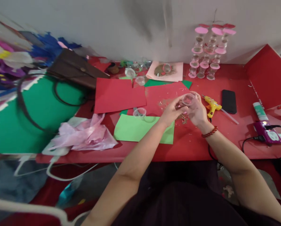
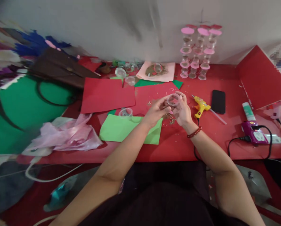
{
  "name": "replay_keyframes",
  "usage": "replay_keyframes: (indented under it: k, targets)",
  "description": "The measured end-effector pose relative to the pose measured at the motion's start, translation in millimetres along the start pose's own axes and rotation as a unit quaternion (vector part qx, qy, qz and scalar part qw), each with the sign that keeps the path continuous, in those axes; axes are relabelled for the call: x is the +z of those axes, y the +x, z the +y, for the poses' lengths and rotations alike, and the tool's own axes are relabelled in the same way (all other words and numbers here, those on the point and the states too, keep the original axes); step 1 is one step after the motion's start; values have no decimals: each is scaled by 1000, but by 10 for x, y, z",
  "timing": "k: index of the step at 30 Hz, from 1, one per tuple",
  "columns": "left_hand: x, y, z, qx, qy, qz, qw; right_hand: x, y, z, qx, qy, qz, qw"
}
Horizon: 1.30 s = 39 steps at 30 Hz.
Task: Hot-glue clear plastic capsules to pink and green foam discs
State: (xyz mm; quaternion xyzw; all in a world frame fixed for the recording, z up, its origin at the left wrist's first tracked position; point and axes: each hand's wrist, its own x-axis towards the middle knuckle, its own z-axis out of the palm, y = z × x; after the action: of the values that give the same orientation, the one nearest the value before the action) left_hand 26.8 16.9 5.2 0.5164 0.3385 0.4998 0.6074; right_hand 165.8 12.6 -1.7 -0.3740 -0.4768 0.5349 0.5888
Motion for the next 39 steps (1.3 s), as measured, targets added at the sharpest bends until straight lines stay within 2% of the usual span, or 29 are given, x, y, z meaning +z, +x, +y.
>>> replay_keyframes:
  k: [3, 7, 10, 13, 16, 20, 25, 32, 39]
  targets:
    - [7, -3, -13, 22, 4, 28, 999, 33, -30, 16, 2, 30, -23, 999]
    - [-57, 0, 22, -8, -55, 7, 998, 74, -90, 10, 14, -19, -54, 998]
    - [-91, -14, 76, -49, -72, 6, 996, 48, -90, -14, -31, -126, -13, 991]
    - [-88, -33, 118, -90, -75, 1, 993, 1, -52, -43, -93, -225, 36, 969]
    - [-43, -47, 121, -111, -96, -7, 989, -30, -21, -73, -112, -266, 69, 955]
    - [55, -80, 88, -115, -95, 15, 989, -49, -35, -117, -121, -280, 85, 949]
    - [102, -108, 77, -98, -70, 9, 993, -64, -55, -146, -143, -272, 72, 949]
    - [69, -79, 50, -104, -86, 17, 991, -73, 4, -94, -104, -253, 61, 960]
    - [138, -112, 16, -100, -99, 35, 989, -65, -7, -37, -101, -295, 85, 946]
